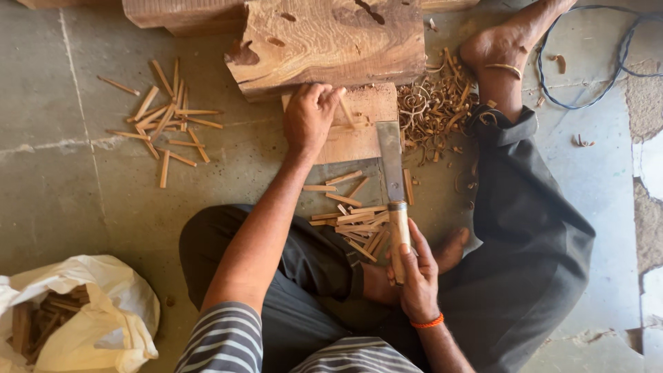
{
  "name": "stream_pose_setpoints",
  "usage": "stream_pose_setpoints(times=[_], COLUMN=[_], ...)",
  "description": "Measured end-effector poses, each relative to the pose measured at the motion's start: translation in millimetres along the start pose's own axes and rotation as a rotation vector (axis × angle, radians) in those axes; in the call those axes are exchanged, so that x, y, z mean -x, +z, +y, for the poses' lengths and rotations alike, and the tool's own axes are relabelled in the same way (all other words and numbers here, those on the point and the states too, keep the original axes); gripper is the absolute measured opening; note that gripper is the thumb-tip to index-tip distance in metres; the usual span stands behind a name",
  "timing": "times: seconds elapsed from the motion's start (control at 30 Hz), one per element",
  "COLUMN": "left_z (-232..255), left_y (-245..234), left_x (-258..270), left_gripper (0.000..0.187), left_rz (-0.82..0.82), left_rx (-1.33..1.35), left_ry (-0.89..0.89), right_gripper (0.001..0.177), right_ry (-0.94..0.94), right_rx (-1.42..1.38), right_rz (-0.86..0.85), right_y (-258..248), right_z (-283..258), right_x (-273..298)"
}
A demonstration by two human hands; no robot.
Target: The person sits on the floor and uses a chisel to carve small wooden sticks. They hold the sticks against a wooden block and strike the chisel to shape the wood, creating a pile of finished pieces and wood shavings.
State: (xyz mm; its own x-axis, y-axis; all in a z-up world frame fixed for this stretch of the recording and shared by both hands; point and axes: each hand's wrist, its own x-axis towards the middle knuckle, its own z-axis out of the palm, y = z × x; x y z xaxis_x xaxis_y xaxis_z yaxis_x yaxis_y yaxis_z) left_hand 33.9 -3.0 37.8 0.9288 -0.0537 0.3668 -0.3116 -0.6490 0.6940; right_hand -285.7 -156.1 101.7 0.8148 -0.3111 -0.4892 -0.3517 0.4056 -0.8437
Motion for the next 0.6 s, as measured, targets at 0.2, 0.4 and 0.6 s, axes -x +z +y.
stream_pose_setpoints(times=[0.2,0.4,0.6], left_z=[-3,0,-2], left_y=[-2,26,15], left_x=[41,49,49], left_gripper=[0.029,0.039,0.034], left_rz=[0.061,-0.089,-0.078], left_rx=[-0.145,-0.141,-0.011], left_ry=[0.378,0.446,0.289], right_gripper=[0.064,0.065,0.066], right_ry=[0.005,-0.021,-0.052], right_rx=[-0.001,0.053,0.158], right_rz=[-0.004,0.000,-0.063], right_y=[-2,-1,6], right_z=[5,1,-4], right_x=[-5,-10,-15])
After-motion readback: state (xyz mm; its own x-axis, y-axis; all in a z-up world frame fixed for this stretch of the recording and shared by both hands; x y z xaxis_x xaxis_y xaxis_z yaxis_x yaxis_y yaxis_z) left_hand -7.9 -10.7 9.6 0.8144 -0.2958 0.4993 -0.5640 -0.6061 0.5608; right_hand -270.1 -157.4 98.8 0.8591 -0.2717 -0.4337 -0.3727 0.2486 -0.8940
